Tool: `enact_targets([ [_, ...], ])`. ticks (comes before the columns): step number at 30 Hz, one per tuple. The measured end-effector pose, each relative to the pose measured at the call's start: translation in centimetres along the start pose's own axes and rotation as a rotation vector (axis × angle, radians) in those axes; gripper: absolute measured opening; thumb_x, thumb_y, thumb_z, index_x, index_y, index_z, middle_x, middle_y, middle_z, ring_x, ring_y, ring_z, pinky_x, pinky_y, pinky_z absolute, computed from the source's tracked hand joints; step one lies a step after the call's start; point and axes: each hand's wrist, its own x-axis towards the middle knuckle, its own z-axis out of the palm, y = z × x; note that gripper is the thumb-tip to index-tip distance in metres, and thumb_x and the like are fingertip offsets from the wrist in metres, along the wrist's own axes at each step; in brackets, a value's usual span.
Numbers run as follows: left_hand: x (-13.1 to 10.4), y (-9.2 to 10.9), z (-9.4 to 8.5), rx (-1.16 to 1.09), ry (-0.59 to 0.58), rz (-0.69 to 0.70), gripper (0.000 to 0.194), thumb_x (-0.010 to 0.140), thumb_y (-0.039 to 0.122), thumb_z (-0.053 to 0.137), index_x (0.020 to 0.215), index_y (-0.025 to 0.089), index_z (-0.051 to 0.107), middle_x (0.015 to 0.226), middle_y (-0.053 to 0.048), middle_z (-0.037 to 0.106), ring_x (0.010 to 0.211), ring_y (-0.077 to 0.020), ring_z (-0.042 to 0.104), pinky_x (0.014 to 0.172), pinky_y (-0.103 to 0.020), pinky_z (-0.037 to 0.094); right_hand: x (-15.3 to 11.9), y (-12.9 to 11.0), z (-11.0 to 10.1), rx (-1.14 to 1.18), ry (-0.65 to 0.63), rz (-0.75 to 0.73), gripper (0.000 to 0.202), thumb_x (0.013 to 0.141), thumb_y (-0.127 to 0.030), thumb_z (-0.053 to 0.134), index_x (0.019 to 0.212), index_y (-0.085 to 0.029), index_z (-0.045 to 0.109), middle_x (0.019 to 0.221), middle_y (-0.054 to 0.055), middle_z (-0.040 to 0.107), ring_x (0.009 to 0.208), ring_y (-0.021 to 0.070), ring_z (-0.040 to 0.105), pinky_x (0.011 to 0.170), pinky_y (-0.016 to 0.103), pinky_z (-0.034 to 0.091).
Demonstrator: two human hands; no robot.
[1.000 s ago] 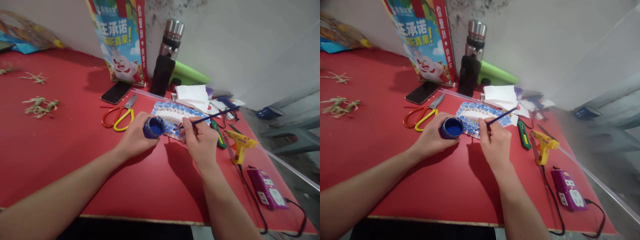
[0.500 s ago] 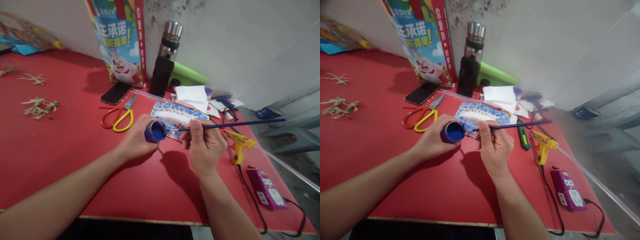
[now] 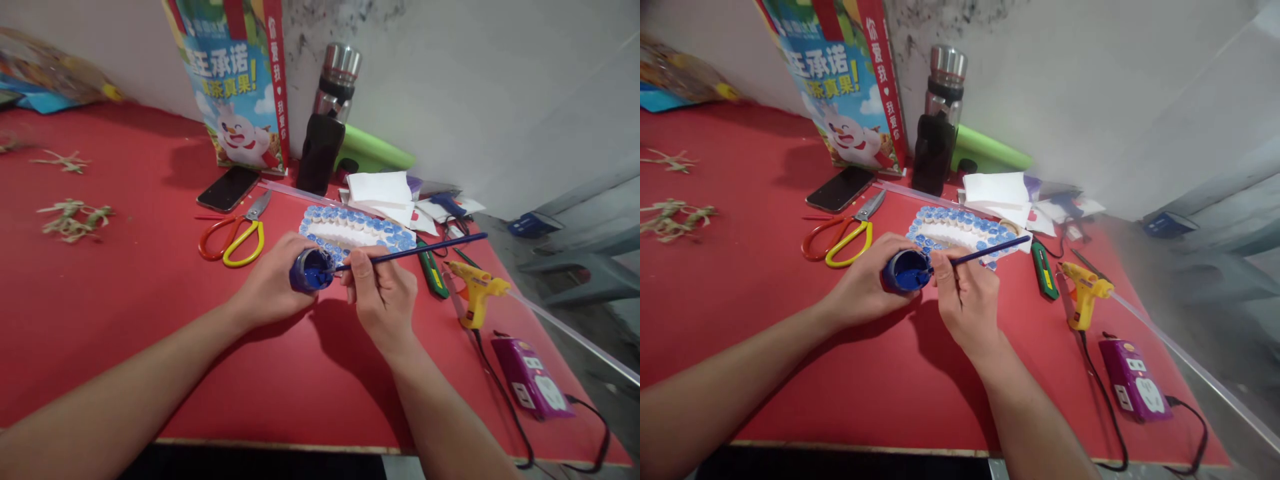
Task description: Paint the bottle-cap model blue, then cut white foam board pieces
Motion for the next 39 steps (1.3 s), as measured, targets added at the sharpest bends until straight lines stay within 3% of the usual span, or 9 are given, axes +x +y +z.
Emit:
enact_targets([
  [15, 0.1, 0.1, -0.2, 0.013, -0.020, 0.019, 0.050, 0.068, 0.008, 0.074, 0.114, 0.024, 0.061, 0.116, -0.007, 0.066, 0.110, -0.0269, 0.064, 0.095, -0.042, 0.054, 0.1, 0.4, 0.3, -0.004, -0.005, 0.030, 0.026, 0.107, -0.040, 0.057, 0.090, -0.022, 0.064, 0.066, -0.002, 0.067, 0.055, 0.0117, 0.065, 0.051, 0.024, 0.049],
  [28, 0.2, 0.3, -0.3, 0.028, -0.027, -0.018, 0.039, 0.071, 0.012, 0.073, 0.107, 0.023, 0.063, 0.113, -0.007, 0.067, 0.108, -0.0273, 0.065, 0.096, -0.043, 0.054, 1.6, 0.4, -1.8, -0.115, 0.246, 0.020, 0.031, 0.107, -0.043, 0.057, 0.084, -0.022, 0.063, 0.059, -0.005, 0.064, 0.042, 0.0088, 0.055, 0.047, 0.025, 0.047],
  [33, 0.3, 0.2, -0.3, 0.054, -0.007, -0.028, 0.042, 0.069, 0.012, 0.075, 0.109, 0.022, 0.063, 0.114, -0.007, 0.067, 0.109, -0.0277, 0.065, 0.096, -0.043, 0.053, 2.0, 1.5, -2.1, -0.257, 0.140, 0.016, 0.031, 0.105, -0.044, 0.060, 0.086, -0.021, 0.066, 0.063, -0.002, 0.070, 0.052, 0.0132, 0.067, 0.052, 0.025, 0.049],
  [39, 0.4, 0.2, -0.3, 0.057, -0.002, -0.031, 0.041, 0.071, 0.013, 0.075, 0.110, 0.022, 0.063, 0.113, -0.007, 0.067, 0.108, -0.0273, 0.065, 0.095, -0.043, 0.054, 1.9, 1.9, -1.9, -0.271, 0.063, 0.037, 0.034, 0.106, -0.044, 0.059, 0.083, -0.021, 0.064, 0.062, -0.001, 0.070, 0.050, 0.0134, 0.066, 0.052, 0.026, 0.047],
])
